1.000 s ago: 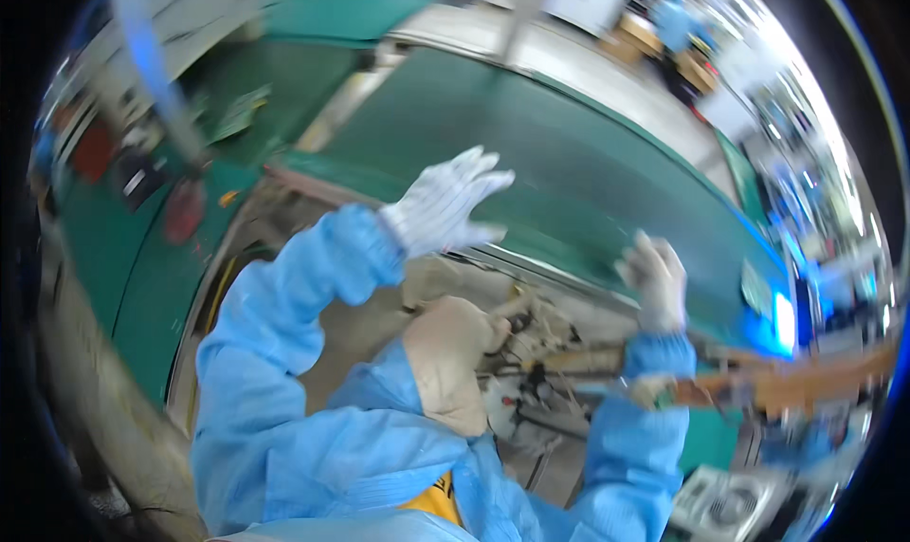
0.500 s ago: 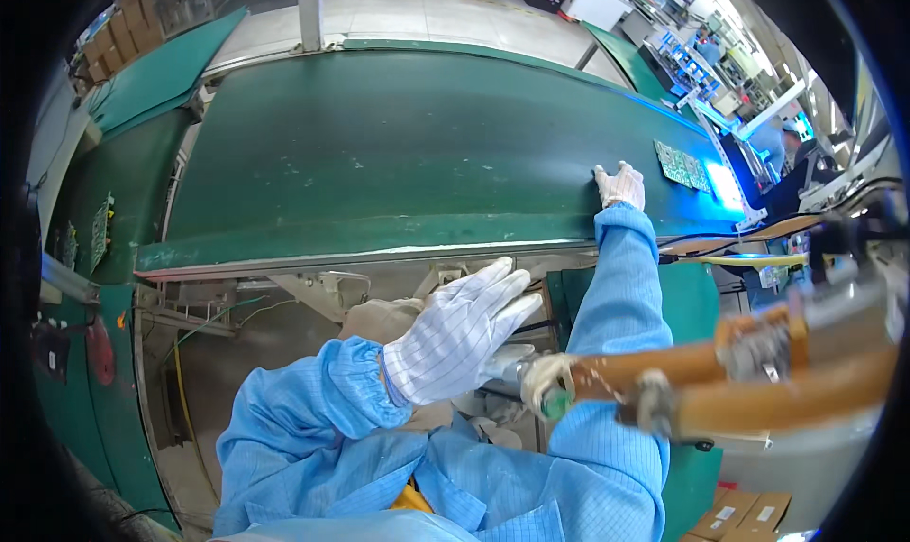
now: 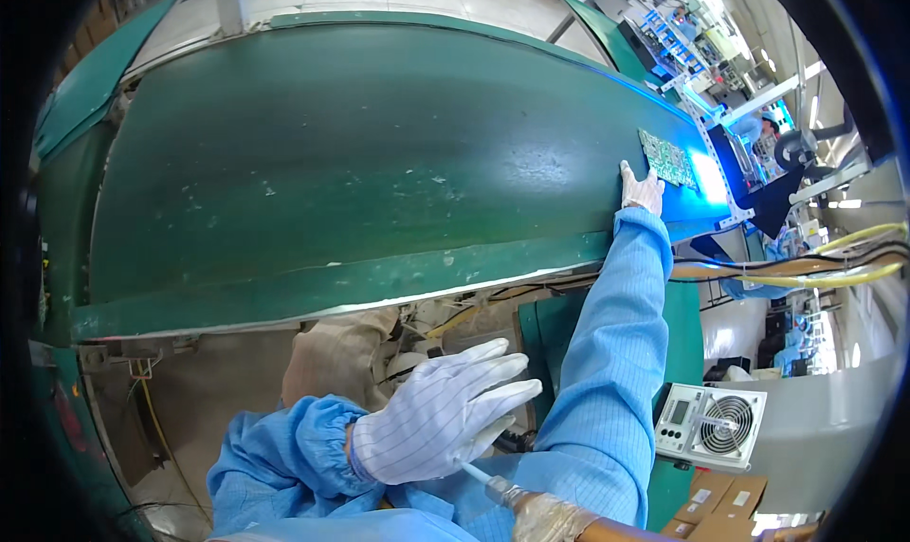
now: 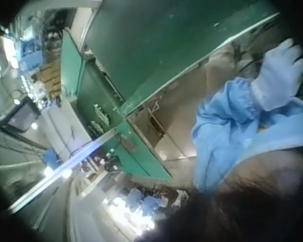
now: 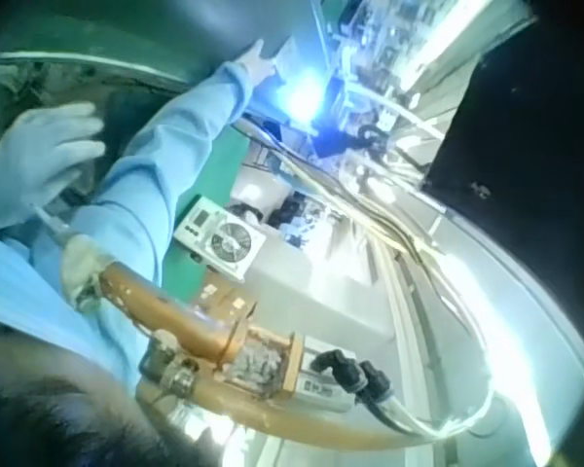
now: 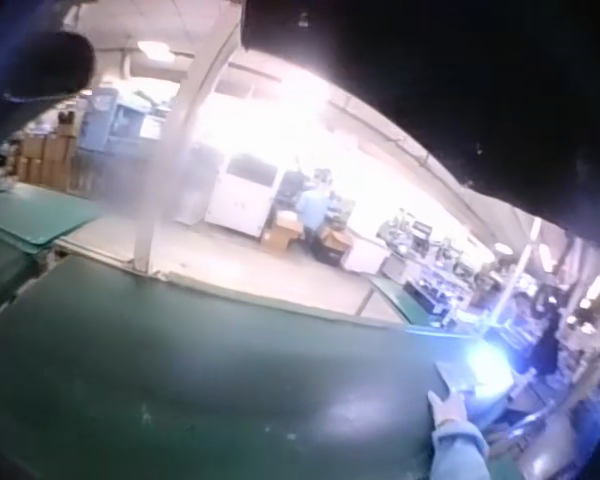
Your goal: Manually picking up circuit boards and using an electric screwdriver to secure components.
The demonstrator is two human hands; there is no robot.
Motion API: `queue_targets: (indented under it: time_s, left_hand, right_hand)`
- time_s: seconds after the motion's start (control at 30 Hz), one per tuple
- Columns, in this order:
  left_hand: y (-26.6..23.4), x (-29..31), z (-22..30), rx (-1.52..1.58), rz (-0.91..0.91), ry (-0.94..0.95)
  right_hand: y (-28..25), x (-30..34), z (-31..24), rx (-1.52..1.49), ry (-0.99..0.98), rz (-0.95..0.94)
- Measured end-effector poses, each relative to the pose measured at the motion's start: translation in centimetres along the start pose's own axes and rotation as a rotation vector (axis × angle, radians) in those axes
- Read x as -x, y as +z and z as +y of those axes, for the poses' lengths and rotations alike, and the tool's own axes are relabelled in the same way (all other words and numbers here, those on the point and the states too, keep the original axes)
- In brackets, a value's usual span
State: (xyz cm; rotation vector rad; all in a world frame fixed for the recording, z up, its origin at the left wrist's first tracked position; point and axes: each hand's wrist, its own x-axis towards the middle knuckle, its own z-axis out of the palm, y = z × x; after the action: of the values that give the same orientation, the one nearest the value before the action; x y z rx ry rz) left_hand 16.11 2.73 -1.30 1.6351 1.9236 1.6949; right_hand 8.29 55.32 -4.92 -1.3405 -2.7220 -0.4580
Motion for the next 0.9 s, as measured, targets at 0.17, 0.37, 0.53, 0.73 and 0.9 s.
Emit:
queue_targets:
  time_s: [0.17,0.37,0.53,0.73,0.9]
  left_hand:
    - [0.0,-1.2,-1.6,0.088,0.016,-0.036]
    - [0.5,-1.4,-2.2,0.042,0.019,0.012]
    - [0.6,-0.4,-0.8,0.043,0.004,-0.003]
    - [-0.4,0.6,-0.5,-0.172,0.061,-0.041]
    - [-0.2,2.5,-0.6,-0.217,0.137,-0.095]
  right_hand:
    - [1.0,-1.6,0.5,-0.328,0.077,0.15]
    - [1.2,-1.9,0.5,-0.474,-0.016,0.172]
    - [-0.2,0.4,-0.6,-0.405,-0.109,0.417]
    - [-6.6,7.5,-7.5,-0.446,-0.376,0.531]
    - [-13.8,17.3,-14.5,-0.571,-0.528,0.284]
